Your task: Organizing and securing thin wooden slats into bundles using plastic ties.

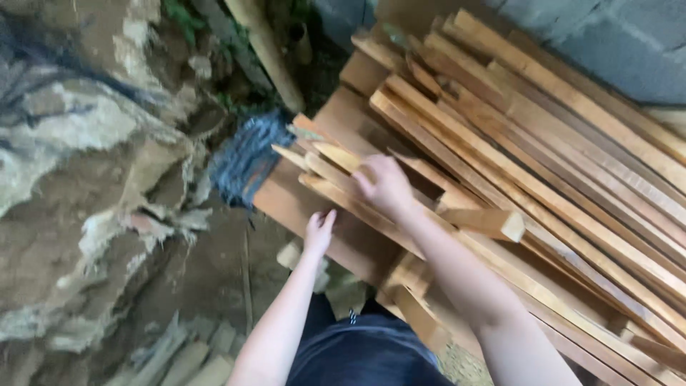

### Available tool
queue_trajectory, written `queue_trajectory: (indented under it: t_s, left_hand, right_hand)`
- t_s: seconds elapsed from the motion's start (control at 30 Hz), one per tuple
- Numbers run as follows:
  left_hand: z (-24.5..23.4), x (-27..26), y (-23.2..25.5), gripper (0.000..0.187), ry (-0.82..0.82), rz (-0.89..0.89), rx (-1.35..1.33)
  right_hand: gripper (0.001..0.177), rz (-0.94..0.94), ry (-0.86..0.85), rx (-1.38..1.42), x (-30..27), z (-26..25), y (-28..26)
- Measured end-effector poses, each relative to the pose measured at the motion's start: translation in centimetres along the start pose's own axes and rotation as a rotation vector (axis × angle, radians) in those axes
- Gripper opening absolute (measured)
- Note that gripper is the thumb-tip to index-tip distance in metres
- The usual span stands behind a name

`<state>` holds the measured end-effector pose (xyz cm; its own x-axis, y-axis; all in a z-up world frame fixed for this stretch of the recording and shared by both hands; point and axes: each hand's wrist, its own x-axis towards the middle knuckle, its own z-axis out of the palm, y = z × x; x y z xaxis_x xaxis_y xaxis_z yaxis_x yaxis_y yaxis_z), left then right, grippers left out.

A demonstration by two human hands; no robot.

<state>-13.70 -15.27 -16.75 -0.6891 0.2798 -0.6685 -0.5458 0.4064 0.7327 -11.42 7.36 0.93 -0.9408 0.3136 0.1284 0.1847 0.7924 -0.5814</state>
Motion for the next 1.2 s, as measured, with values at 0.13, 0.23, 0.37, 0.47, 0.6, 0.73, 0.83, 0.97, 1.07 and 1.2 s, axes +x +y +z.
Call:
queue_trajectory:
  t_s: [0.13,0.23,0.37,0.47,0.6,0.73,0.83,0.97,1.07,1.2]
  left_hand:
    - [-6.6,7.3,0.3,0.044,0.139,0.215,0.11]
    - [-13.0,7.1,3.4,0.02,0.231,0.322,0.208]
    - [-18.9,9.4,8.4,0.012,0.382,0.428,0.482]
    - [-22.0,9.2,11.0,0.021,0.403,0.469,0.6]
    - [-23.1,10.3,11.6,0.014,0.369,0.475,0.673]
    - [-22.8,9.6,12.1,0.009,0.386,0.508,0.611]
    - [-22.6,8.1,12.6,0.009,0.409,0.515,0.549]
    - [-22.9,6.7,12.9,0.003,0.258,0.69,0.41]
    - [-23.4,6.1,10.2,0.005,0.137,0.683,0.381]
    - [-24.5,5.3,7.5,0.007,-0.039,0.611,0.334]
  right_hand:
    - [0.013,-0.176,0.04,0.361,3.5,7.4,-7.1]
    - [0.024,0.012,-0.132,0.545,3.5,12.9,-13.6]
    - [0.024,0.448,-0.111,0.463,6.0,21.9,-14.5]
    - [0.025,0.612,-0.057,0.484,6.5,27.4,-13.6]
    - [0.024,0.731,-0.064,0.476,8.0,29.5,-12.6]
    - [0.022,0.785,-0.074,0.469,9.3,29.4,-13.1]
    - [0.022,0.8,-0.06,0.523,10.5,29.3,-13.7]
    - [0.036,0.901,-0.006,0.81,12.7,30.4,-13.3]
    - [0.036,0.988,0.088,1.008,13.8,29.3,-14.8]
    - [0.021,0.893,0.184,1.008,14.3,26.6,-15.7]
